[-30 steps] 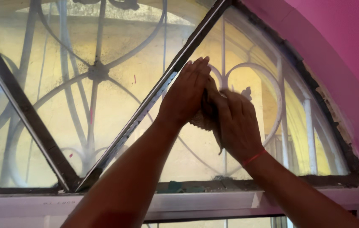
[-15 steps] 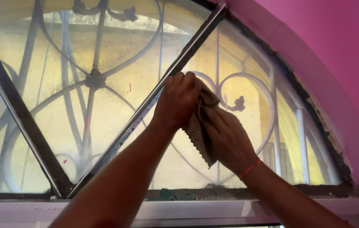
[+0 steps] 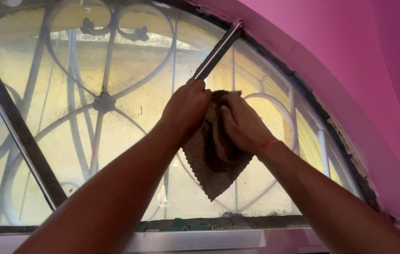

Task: The person cleans a window by wiping its metal frame and glass panes with a cloth.

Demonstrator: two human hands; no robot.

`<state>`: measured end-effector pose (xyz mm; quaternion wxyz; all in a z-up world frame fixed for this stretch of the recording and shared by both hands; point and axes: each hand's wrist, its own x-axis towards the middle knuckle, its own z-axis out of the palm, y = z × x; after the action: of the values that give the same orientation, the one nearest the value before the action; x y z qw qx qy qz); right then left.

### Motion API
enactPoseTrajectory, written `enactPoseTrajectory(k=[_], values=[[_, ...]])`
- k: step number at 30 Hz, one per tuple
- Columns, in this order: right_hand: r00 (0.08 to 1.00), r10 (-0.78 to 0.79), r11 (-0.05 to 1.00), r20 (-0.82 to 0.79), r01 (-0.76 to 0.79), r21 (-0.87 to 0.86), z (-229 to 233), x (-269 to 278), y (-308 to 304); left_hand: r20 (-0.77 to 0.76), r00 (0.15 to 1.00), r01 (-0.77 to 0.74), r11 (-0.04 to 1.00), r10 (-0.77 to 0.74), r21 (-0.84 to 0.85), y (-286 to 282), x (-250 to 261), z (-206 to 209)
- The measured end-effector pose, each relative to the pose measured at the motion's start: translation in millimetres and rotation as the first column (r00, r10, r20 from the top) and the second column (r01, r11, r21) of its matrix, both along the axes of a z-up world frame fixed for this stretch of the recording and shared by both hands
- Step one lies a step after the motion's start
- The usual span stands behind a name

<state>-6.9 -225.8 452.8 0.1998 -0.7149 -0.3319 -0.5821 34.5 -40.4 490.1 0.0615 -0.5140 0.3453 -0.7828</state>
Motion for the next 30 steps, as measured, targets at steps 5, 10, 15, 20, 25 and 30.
enactPoseTrajectory(k=[5, 10, 15, 20, 25, 30], values=[[0.955, -0.296, 0.938, 0.03, 0.285, 0.198, 5.3, -13.4, 16.0, -0.11, 0.985, -0.134, 0.991, 0.13, -0.031, -4.1, -6.2, 6.0], [0.962, -0.265, 0.946, 0.069, 0.245, 0.21, 5.9, -18.0, 19.6, -0.239, 0.969, -0.064, 0.998, 0.059, -0.014, -3.8, -5.0, 14.5], [0.984, -0.132, 0.948, -0.116, 0.16, 0.277, 12.5, -16.8, 3.3, -0.382, 0.892, 0.212, 0.97, -0.241, -0.116, -9.2, 0.9, 16.2], [0.778, 0.349, 0.913, -0.522, -0.156, 0.377, 25.5, -23.5, -27.2, -0.545, 0.724, 0.336, 0.907, -0.422, -0.254, -9.8, 14.7, 36.2], [0.601, 0.288, 0.958, -0.745, -0.174, 0.23, 29.4, -28.9, -53.4, -0.759, 0.485, 0.28, 0.899, -0.435, -0.336, 2.7, 2.2, 42.4], [0.617, 0.345, 0.936, -0.707, -0.172, 0.307, 28.8, -50.0, -47.1, -0.9, 0.187, 0.563, 0.793, -0.395, -0.231, 10.7, -29.6, 22.6]])
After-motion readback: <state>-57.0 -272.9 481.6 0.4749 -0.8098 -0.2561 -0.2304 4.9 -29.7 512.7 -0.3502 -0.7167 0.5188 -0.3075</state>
